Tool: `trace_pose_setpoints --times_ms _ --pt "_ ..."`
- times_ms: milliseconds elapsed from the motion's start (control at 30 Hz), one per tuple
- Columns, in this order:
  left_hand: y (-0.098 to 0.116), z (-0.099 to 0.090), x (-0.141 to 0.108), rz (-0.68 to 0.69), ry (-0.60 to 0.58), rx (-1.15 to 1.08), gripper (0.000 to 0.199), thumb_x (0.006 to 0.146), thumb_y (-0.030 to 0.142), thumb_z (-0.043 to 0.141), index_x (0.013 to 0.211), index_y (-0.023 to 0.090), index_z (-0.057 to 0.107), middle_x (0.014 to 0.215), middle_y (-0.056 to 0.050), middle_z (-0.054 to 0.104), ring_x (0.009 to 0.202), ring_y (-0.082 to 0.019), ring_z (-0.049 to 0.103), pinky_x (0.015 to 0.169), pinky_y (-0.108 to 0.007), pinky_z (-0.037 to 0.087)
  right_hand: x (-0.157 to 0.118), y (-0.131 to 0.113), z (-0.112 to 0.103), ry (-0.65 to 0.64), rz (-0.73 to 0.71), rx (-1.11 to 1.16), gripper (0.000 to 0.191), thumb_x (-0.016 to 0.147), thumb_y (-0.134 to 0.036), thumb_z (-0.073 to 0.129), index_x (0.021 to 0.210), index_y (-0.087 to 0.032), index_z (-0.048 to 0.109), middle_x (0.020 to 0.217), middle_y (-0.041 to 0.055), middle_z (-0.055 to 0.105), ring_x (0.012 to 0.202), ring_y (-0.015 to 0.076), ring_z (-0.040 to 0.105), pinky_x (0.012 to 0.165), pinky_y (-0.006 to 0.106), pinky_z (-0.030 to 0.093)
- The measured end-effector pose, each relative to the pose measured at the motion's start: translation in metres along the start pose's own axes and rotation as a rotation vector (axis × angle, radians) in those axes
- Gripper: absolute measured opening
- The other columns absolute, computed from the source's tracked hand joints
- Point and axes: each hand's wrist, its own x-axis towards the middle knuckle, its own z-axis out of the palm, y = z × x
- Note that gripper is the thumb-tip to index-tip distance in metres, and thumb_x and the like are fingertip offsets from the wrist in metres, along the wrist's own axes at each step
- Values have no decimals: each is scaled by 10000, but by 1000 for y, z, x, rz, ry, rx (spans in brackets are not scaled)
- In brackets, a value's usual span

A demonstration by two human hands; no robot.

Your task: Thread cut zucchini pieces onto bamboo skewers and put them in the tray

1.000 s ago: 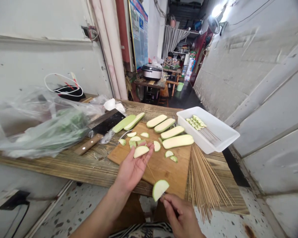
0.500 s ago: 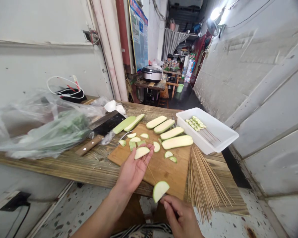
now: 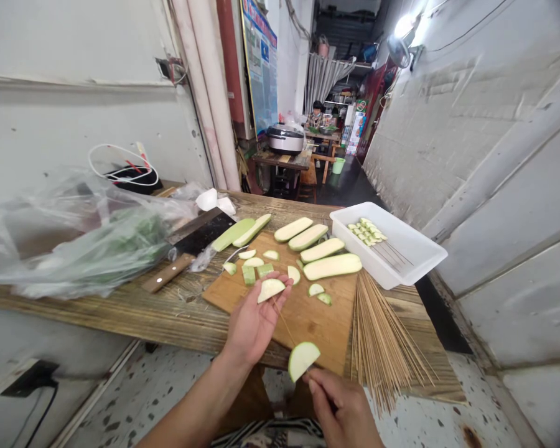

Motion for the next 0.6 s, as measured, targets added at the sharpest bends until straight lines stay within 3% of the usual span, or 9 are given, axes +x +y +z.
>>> trace_pose_setpoints --times_ms 600 --pt "-10 0 -6 -13 -18 6 242 865 193 456 946 72 649 969 -130 684 981 -204 629 964 -335 453 -2 -4 1 -9 61 2 385 952 -346 346 771 -161 630 617 26 613 518 108 541 535 162 438"
